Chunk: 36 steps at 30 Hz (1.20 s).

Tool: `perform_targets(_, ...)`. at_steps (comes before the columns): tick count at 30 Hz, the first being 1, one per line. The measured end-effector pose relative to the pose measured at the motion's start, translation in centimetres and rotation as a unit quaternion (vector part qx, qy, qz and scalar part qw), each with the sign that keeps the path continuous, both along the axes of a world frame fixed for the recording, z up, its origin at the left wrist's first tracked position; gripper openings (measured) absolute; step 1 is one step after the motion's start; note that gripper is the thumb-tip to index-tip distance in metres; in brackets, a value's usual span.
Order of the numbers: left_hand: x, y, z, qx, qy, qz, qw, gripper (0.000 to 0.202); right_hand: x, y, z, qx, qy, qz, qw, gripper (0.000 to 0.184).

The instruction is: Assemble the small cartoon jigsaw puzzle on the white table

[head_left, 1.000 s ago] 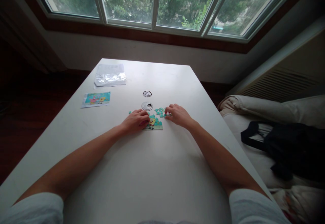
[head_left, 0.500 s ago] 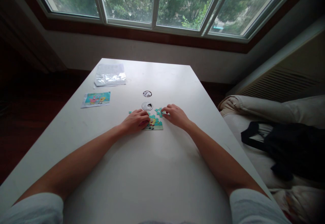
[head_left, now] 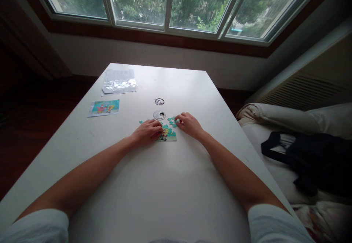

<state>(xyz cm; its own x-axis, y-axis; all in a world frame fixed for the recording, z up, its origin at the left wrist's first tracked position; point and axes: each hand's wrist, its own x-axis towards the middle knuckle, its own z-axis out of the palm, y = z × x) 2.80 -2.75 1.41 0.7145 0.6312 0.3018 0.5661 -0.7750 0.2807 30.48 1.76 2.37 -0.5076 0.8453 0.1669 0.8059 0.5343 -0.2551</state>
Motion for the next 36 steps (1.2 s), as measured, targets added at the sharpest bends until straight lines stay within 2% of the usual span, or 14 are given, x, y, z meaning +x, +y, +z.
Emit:
perform_targets(10, 0.3, -0.6, 0.4, -0.001, 0.018, -0.051, 0.999, 0.025, 0.1, 0.3, -1.0, 0.048, 0.019, 0.004, 0.999, 0.015)
perform_targets(17, 0.4, -0.5, 0.2, -0.006, 0.025, -0.048, 0.999, 0.025, -1.1, -0.2, -1.5, 0.057, 0.028, 0.034, 0.997, 0.016)
perform_targets(19, 0.4, -0.5, 0.2, -0.007, 0.025, -0.047, 0.999, 0.025, -1.2, -0.2, -1.6, 0.052, 0.029, 0.032, 0.998, 0.014)
perform_targets(23, 0.4, -0.5, 0.3, -0.008, 0.024, -0.048, 0.999, 0.024, -1.0, 0.0, -1.6, 0.052, 0.038, 0.015, 0.998, 0.023)
perform_targets(28, 0.4, -0.5, 0.5, -0.011, 0.022, -0.046, 0.999, 0.023, -1.0, -0.2, -1.6, 0.059, 0.050, 0.000, 0.997, 0.012)
perform_targets(31, 0.4, -0.6, 0.5, -0.010, 0.022, -0.045, 0.999, 0.023, -1.2, -0.4, -1.4, 0.049, 0.031, 0.003, 0.998, 0.017)
perform_targets(36, 0.4, -0.5, 0.3, -0.008, 0.016, -0.046, 0.999, 0.024, -1.3, -0.5, -1.0, 0.029, 0.020, 0.001, 0.999, 0.016)
